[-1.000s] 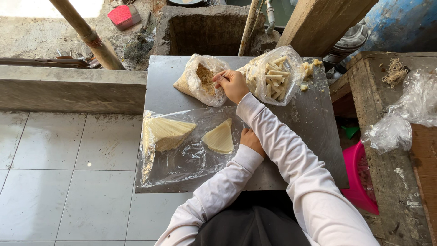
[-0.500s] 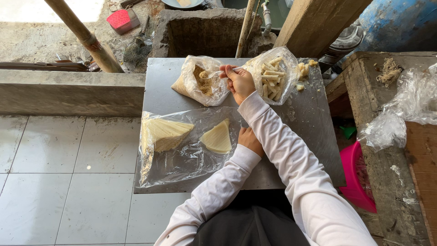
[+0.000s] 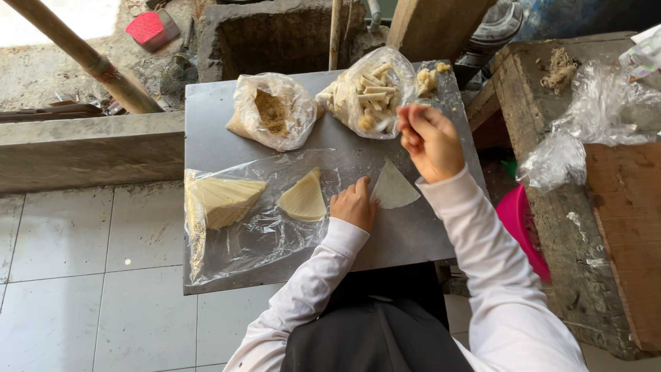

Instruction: The person prepares pastry rolls by taking a thin sheet of dough, adding a small amount of filling from a bag using a small tool, and then carefully rolling the dough over the filling.

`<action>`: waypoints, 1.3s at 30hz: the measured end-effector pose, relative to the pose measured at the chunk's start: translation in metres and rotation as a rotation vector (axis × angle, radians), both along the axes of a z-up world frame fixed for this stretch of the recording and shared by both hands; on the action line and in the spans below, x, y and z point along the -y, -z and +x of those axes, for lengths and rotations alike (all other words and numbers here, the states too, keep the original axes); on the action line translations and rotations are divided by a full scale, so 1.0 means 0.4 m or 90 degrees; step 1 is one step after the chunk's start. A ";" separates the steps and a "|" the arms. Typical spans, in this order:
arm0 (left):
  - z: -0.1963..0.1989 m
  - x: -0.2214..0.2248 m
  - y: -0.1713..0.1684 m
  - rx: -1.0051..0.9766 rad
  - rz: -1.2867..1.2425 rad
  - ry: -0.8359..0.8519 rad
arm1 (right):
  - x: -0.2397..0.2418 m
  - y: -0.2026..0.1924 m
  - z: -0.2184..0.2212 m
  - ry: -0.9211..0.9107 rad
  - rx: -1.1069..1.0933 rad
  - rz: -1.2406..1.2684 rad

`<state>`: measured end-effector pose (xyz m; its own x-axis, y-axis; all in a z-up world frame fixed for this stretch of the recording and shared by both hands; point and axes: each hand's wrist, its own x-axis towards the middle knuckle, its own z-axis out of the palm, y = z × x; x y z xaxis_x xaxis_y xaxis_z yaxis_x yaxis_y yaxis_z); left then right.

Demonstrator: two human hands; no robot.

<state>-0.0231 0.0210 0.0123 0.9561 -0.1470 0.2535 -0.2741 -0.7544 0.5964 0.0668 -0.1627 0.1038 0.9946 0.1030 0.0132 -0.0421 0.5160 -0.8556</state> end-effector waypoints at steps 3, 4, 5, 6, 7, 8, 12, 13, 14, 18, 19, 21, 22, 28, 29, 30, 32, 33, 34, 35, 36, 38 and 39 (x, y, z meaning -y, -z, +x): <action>-0.012 0.004 0.001 -0.017 0.007 0.002 | 0.103 0.086 -0.068 0.008 -0.052 -0.049; -0.013 0.008 -0.001 -0.026 0.011 0.000 | 0.128 0.115 -0.086 0.012 -0.075 -0.074; -0.014 0.010 -0.002 -0.017 0.001 0.003 | 0.146 0.145 -0.100 0.016 -0.097 -0.100; -0.017 0.012 -0.004 -0.010 -0.009 0.007 | 0.161 0.174 -0.116 0.007 -0.108 -0.125; -0.020 0.015 -0.007 -0.002 -0.019 0.012 | 0.175 0.200 -0.131 -0.003 -0.120 -0.150; -0.022 0.016 -0.011 -0.018 -0.040 0.015 | 0.185 0.222 -0.139 -0.014 -0.130 -0.175; -0.024 0.019 -0.024 -0.044 -0.125 0.021 | 0.196 0.280 -0.145 -0.033 -0.107 -0.222; -0.024 0.020 -0.026 -0.042 -0.146 0.021 | 0.195 0.286 -0.141 -0.043 -0.092 -0.228; -0.023 0.022 -0.026 -0.047 -0.158 0.020 | 0.193 0.289 -0.141 -0.053 -0.077 -0.234; -0.022 0.027 -0.028 -0.053 -0.215 0.009 | 0.184 0.281 -0.152 -0.071 -0.022 -0.285; -0.022 0.030 -0.027 -0.051 -0.231 0.004 | 0.183 0.276 -0.154 -0.072 -0.002 -0.301; -0.019 0.036 -0.025 -0.060 -0.237 0.004 | 0.190 0.268 -0.164 -0.068 0.017 -0.346; -0.018 0.038 -0.023 -0.065 -0.241 0.003 | 0.199 0.263 -0.167 -0.065 0.016 -0.376; -0.018 0.044 -0.013 -0.054 -0.240 0.008 | 0.241 0.241 -0.187 -0.049 0.098 -0.415; -0.017 0.045 -0.012 -0.063 -0.241 0.007 | 0.244 0.234 -0.191 -0.042 0.088 -0.426; -0.016 0.046 -0.013 -0.073 -0.241 0.007 | 0.243 0.223 -0.193 -0.035 0.098 -0.440; -0.017 0.048 -0.013 -0.066 -0.245 0.007 | 0.234 0.189 -0.193 -0.019 0.118 -0.468; -0.019 0.049 -0.014 -0.050 -0.249 0.007 | 0.224 0.168 -0.192 -0.010 0.100 -0.477; -0.021 0.049 -0.014 -0.033 -0.252 0.004 | 0.209 0.144 -0.184 -0.002 0.082 -0.485; -0.023 0.048 -0.015 -0.040 -0.262 0.009 | 0.190 0.118 -0.177 0.005 0.065 -0.494; -0.025 0.046 -0.016 -0.045 -0.272 0.010 | 0.166 0.091 -0.166 -0.009 0.115 -0.466; -0.031 0.040 -0.013 -0.044 -0.283 0.024 | 0.100 0.039 -0.135 -0.041 0.216 -0.408; -0.034 0.036 -0.008 -0.036 -0.285 0.037 | 0.057 0.018 -0.111 -0.055 0.283 -0.408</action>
